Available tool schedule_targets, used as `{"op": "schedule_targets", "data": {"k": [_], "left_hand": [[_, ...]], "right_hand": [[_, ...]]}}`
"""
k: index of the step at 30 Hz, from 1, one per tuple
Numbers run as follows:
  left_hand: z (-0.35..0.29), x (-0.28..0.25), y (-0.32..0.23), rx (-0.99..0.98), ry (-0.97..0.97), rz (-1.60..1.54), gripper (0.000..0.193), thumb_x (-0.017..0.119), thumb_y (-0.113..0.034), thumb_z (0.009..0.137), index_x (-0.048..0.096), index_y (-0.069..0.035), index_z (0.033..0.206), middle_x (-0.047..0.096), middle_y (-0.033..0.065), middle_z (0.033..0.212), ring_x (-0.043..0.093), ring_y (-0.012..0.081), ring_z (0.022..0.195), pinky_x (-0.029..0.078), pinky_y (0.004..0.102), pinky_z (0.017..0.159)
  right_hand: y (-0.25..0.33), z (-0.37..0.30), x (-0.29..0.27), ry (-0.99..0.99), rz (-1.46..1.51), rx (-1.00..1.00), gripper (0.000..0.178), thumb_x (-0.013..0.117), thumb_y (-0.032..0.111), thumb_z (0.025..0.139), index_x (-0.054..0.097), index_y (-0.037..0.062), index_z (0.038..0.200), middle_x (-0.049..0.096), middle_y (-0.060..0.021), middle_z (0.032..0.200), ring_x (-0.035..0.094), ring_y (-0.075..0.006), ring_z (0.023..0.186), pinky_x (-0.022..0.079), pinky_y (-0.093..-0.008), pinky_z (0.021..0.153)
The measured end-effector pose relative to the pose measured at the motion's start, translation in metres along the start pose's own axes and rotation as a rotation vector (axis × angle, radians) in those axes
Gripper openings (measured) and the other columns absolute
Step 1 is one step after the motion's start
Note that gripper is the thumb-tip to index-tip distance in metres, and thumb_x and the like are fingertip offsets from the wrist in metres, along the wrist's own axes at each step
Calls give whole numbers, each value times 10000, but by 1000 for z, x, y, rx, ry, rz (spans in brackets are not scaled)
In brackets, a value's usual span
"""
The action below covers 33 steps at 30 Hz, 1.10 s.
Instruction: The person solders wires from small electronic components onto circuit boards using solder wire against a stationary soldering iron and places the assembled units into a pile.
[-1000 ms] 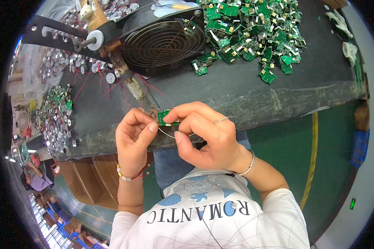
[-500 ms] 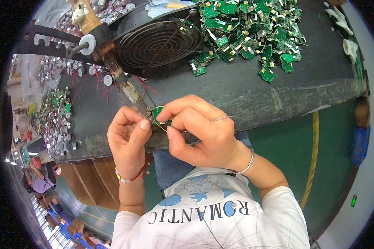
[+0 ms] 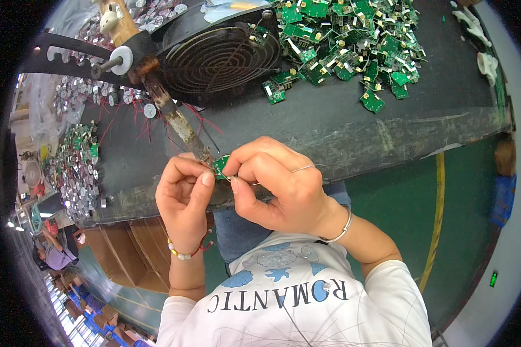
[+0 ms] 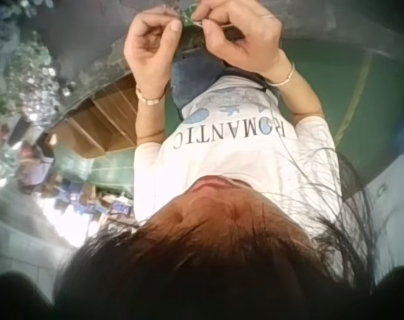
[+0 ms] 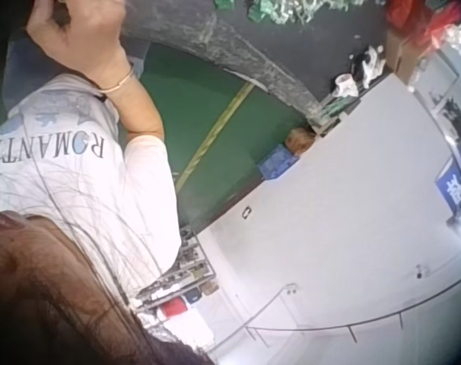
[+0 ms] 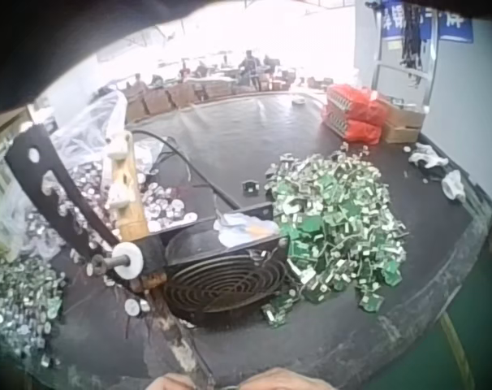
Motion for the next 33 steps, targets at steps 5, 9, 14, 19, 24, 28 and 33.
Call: {"op": "schedule_targets", "data": {"k": [5,9,14,19,24,28,33], "left_hand": [[3,-1,-5,-10,-17,-23,110,576,84,870,521,20,941,535,83,1069,489,41,796,415,170,666],[4,0,-6,-18,-12,-33,111,581,83,867,520,17,932,542,79,1058,479,33,777,401,160,644],[1,-3,1,-46,-17,0,117,595,77,861,518,9,917,557,65,1042,446,9,739,356,153,596],[-6,-6,-2,-74,-4,72,111,605,67,853,526,1,893,567,59,1014,425,4,682,341,155,573],[-5,-76,-51,151,-228,654,92,629,43,818,577,-33,824,613,34,931,515,38,721,414,173,638],[-6,-182,-112,369,-685,1306,169,646,-135,891,639,-38,1030,635,85,1018,574,196,929,433,306,855],[26,-135,-93,323,-286,1282,216,587,-121,899,646,-39,1090,596,123,1154,560,282,1051,414,381,940]], "right_hand": [[3,3,3,-30,-23,-49,147,623,-56,727,502,28,728,651,-135,863,634,-221,743,518,-316,643],[6,3,2,-32,-45,-75,152,626,-58,723,498,24,722,639,-137,870,629,-221,733,514,-314,639],[3,-2,5,-5,-15,-3,149,627,-45,732,496,24,714,635,-148,878,626,-221,738,511,-312,632],[4,-5,-3,-51,-14,-22,106,614,48,729,517,39,687,620,-143,903,570,-207,667,473,-290,558],[-11,-38,-14,-42,118,152,35,502,3,806,482,14,832,620,-169,908,550,-217,662,463,-328,570],[6,-41,-14,55,-289,46,133,592,-50,765,577,21,876,635,-133,984,551,-217,727,451,-333,676],[6,-64,-17,-5,-193,117,38,593,50,817,556,41,820,592,-149,1025,515,-215,811,448,-312,690]]}}
Point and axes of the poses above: each hand's wrist, its own z-axis towards the middle knuckle, its own x-axis out of the palm, y = z × x, the point moved 7 cm from there along z, towards the middle knuckle
